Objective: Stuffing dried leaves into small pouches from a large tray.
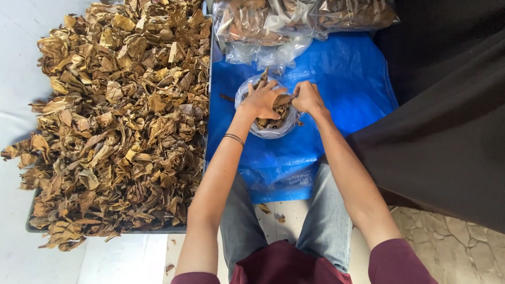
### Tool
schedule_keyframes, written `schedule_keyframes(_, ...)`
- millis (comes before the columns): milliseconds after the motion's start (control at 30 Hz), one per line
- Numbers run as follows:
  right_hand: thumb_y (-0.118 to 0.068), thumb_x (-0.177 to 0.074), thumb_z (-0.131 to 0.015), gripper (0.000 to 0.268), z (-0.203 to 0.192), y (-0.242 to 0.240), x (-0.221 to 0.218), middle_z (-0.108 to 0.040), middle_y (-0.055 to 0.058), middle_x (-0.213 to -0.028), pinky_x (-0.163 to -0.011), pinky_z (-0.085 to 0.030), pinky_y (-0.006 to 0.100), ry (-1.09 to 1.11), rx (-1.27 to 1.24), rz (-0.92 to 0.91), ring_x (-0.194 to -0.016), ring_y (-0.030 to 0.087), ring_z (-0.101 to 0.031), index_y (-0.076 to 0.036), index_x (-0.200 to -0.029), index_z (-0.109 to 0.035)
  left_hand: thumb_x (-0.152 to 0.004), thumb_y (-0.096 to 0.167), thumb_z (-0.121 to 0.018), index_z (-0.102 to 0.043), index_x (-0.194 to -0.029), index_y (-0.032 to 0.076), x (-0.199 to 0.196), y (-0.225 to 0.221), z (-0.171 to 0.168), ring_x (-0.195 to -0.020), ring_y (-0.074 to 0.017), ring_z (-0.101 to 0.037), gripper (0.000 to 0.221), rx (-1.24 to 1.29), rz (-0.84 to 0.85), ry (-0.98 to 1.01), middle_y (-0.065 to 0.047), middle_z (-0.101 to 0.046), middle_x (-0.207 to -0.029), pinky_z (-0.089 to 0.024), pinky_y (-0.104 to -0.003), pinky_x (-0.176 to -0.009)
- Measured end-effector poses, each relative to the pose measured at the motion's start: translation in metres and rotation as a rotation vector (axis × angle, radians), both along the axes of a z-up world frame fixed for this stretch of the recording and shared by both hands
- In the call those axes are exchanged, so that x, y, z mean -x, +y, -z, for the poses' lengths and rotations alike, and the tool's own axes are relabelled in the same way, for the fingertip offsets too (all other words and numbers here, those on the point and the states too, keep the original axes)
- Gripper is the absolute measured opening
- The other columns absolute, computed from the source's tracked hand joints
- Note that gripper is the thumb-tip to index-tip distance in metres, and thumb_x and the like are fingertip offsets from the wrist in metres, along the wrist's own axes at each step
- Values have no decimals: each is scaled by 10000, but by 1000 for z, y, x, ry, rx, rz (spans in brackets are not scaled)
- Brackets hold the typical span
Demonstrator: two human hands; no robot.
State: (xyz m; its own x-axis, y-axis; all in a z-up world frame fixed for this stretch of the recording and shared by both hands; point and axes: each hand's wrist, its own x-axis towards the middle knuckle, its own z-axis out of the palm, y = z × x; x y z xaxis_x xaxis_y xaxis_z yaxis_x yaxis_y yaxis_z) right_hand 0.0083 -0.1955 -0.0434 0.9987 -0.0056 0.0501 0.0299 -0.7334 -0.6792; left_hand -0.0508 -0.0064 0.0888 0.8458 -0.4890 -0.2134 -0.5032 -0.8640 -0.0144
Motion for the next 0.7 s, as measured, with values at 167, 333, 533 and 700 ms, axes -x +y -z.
schedule_keyframes(167,-109,-802,-647,113,-39,-1,22,-761,183,-881,-769,-565,501,-19,-4,55,-979,423,-719,-132,-796,-758,-922,475,-748,-714,-1139,220,-5,4,14,-1209,-382,-599,336,236,163,-238,-84,-562,-1215,-406,-648,-1002)
schedule_keyframes(333,-152,-784,-668,105,-41,-3,18,-767,165,-870,-767,-573,492,-10,14,65,-969,396,-729,-156,-785,-773,-922,439,-750,-756,-1155,167,-18,3,67,-1189,-389,-650,358,121,142,-174,-135,-671,-1251,-574,-536,-949)
schedule_keyframes(533,-143,-779,-664,115,-60,1,26,-766,163,-872,-772,-582,490,9,-3,93,-974,391,-727,-171,-777,-775,-893,351,-791,-730,-1077,84,-38,-12,116,-1059,-323,-700,331,62,211,-275,-91,-700,-1134,-647,-414,-837)
schedule_keyframes(700,-112,-773,-649,118,-72,-3,32,-759,178,-848,-760,-573,491,-15,-22,95,-954,410,-727,-144,-757,-761,-899,301,-779,-727,-1071,135,-55,-16,141,-971,-301,-732,244,-2,305,-358,-70,-707,-1119,-651,-395,-806)
